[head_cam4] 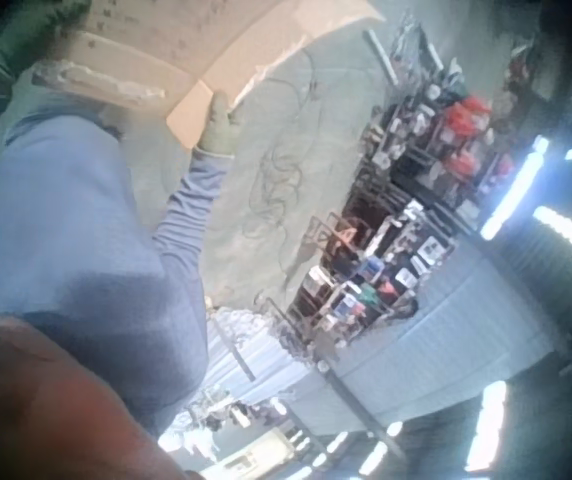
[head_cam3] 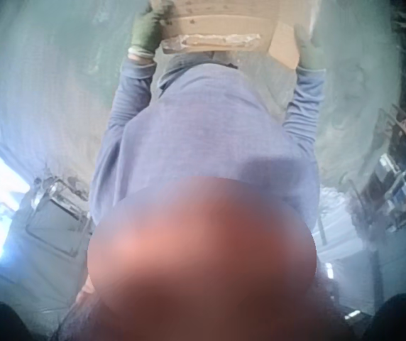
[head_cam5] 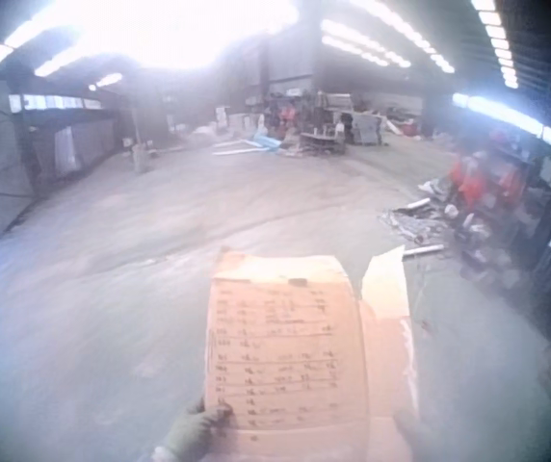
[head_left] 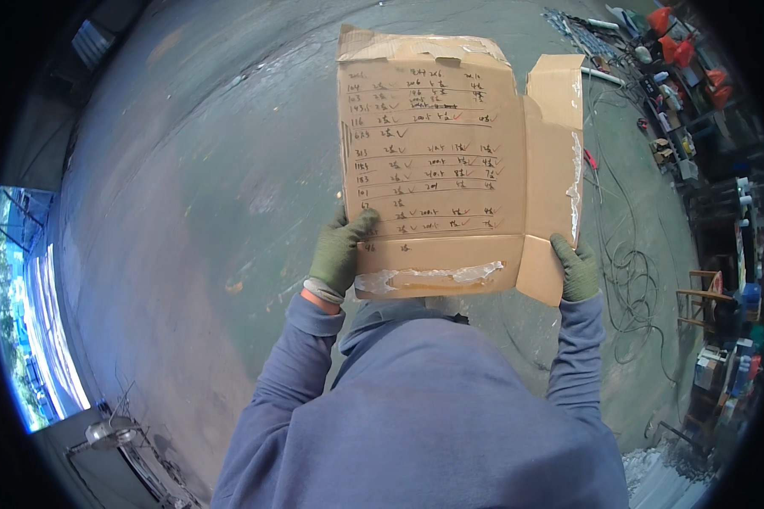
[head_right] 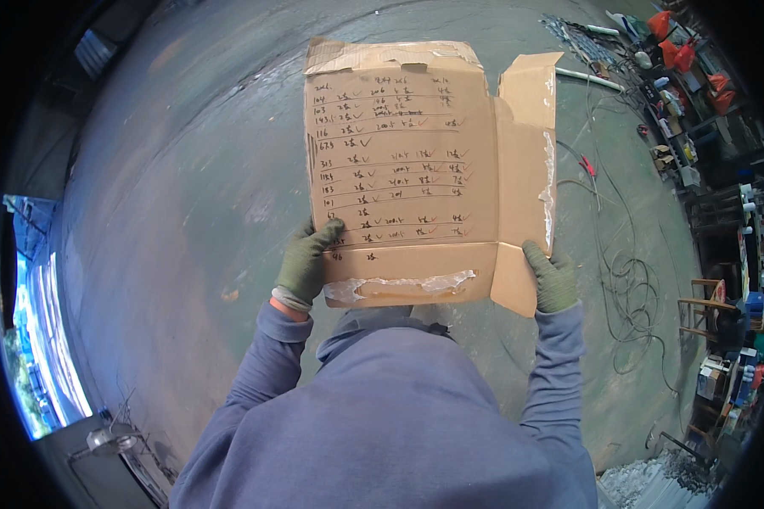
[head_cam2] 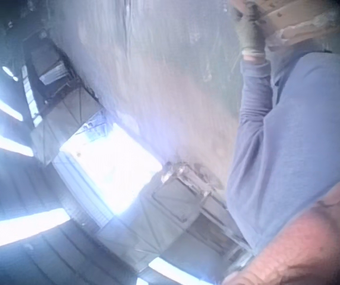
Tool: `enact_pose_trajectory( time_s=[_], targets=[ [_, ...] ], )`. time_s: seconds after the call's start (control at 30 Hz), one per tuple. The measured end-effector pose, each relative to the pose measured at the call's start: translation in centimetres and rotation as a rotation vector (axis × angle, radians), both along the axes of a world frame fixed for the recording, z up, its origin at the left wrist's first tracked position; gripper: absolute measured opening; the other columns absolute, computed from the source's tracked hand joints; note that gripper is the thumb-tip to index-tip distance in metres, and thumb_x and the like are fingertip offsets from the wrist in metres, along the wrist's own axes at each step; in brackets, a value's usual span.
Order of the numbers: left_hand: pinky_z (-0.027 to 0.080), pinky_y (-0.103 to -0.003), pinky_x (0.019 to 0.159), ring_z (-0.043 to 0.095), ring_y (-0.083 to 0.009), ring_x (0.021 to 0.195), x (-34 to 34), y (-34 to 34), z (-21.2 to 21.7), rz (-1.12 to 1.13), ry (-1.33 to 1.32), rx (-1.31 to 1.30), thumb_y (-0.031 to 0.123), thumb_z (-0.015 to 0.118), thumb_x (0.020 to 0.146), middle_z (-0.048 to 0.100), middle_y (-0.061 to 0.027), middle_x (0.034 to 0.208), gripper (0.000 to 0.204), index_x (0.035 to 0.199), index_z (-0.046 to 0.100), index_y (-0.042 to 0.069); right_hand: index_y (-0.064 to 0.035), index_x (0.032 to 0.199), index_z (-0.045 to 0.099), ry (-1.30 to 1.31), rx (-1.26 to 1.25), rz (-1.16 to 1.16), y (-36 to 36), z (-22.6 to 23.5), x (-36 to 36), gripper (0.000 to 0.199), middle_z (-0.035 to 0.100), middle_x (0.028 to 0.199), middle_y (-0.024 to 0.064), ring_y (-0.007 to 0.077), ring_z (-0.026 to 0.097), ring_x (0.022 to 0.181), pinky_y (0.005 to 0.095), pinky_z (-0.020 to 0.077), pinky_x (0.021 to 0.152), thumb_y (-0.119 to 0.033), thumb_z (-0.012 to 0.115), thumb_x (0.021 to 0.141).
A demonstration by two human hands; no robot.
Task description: The person walks through a workshop holding a cardboard sheet with handwritten notes, then picks up several long metal bars and aligns them on the floor to form a rectangular frame. The person adjusts the bars and positions a metal bracket at a corner joint.
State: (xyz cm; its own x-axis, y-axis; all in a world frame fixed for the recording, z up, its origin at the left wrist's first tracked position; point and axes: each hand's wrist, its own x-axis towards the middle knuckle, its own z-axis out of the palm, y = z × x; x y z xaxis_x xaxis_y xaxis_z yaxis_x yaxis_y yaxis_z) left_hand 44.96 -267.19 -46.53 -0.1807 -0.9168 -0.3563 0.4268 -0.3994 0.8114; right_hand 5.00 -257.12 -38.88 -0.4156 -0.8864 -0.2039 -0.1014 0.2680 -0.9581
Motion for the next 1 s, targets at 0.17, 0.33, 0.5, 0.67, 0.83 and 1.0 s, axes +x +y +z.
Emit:
enact_pose_trajectory(
  time_s=[0.17,0.33,0.5,0.67,0.83,1.0],
  targets=[
    [0.059,-0.034,0.095,0.073,-0.0192,0.107,0.4,0.8,-0.6,-0.029,-0.024,-0.020,0.018,0.076,0.104,0.075,-0.0122,0.125,0.042,0.138,0.065,-0.004,0.0037,0.123,0.076,0.082,-0.048,0.012,0.9,-0.6,0.9,0.031,0.079,0.101,0.0084,0.0137,0.074,0.083,0.0314,0.0589,0.071,-0.021,0.076,0.104],
    [0.060,-0.034,0.093,0.073,-0.0186,0.104,-0.7,1.4,0.2,-0.008,0.027,-0.025,0.016,0.075,0.103,0.075,-0.0130,0.125,0.042,0.139,0.065,-0.004,0.0039,0.129,0.073,-0.011,0.012,0.036,1.6,-0.1,-0.4,0.033,0.079,0.107,0.0089,0.0122,0.073,0.086,0.0299,0.0583,0.072,-0.020,0.075,0.105],
    [0.060,-0.034,0.093,0.073,-0.0188,0.103,-0.7,0.7,-0.4,-0.025,0.037,-0.011,0.015,0.075,0.104,0.075,-0.0125,0.124,0.042,0.139,0.065,-0.004,0.0032,0.129,0.073,-0.072,-0.002,-0.001,1.3,0.1,0.3,0.031,0.078,0.107,0.0082,0.0115,0.072,0.086,0.0290,0.0580,0.073,-0.018,0.073,0.106],
    [0.060,-0.034,0.092,0.073,-0.0189,0.102,-0.4,0.8,0.1,-0.013,-0.020,-0.019,0.015,0.075,0.103,0.075,-0.0129,0.121,0.041,0.137,0.065,-0.005,0.0031,0.129,0.073,0.011,-0.032,0.038,0.6,-1.0,-0.1,0.032,0.078,0.107,0.0069,0.0107,0.071,0.086,0.0292,0.0579,0.073,-0.018,0.074,0.106],
    [0.060,-0.034,0.091,0.073,-0.0190,0.101,-0.4,1.2,-0.6,0.012,-0.017,-0.044,0.017,0.077,0.103,0.076,-0.0127,0.119,0.041,0.135,0.066,-0.005,0.0023,0.129,0.074,-0.002,-0.039,0.053,0.5,-1.4,-0.2,0.032,0.078,0.106,0.0065,0.0108,0.071,0.084,0.0298,0.0578,0.071,-0.019,0.076,0.105],
    [0.060,-0.034,0.093,0.073,-0.0198,0.103,-0.7,1.0,0.1,-0.023,-0.038,-0.042,0.017,0.075,0.104,0.075,-0.0128,0.125,0.043,0.139,0.064,-0.005,0.0029,0.122,0.075,-0.080,-0.037,-0.005,0.8,-0.3,-0.3,0.034,0.078,0.100,0.0081,0.0140,0.073,0.082,0.0317,0.0586,0.070,-0.025,0.079,0.103]
  ],
)
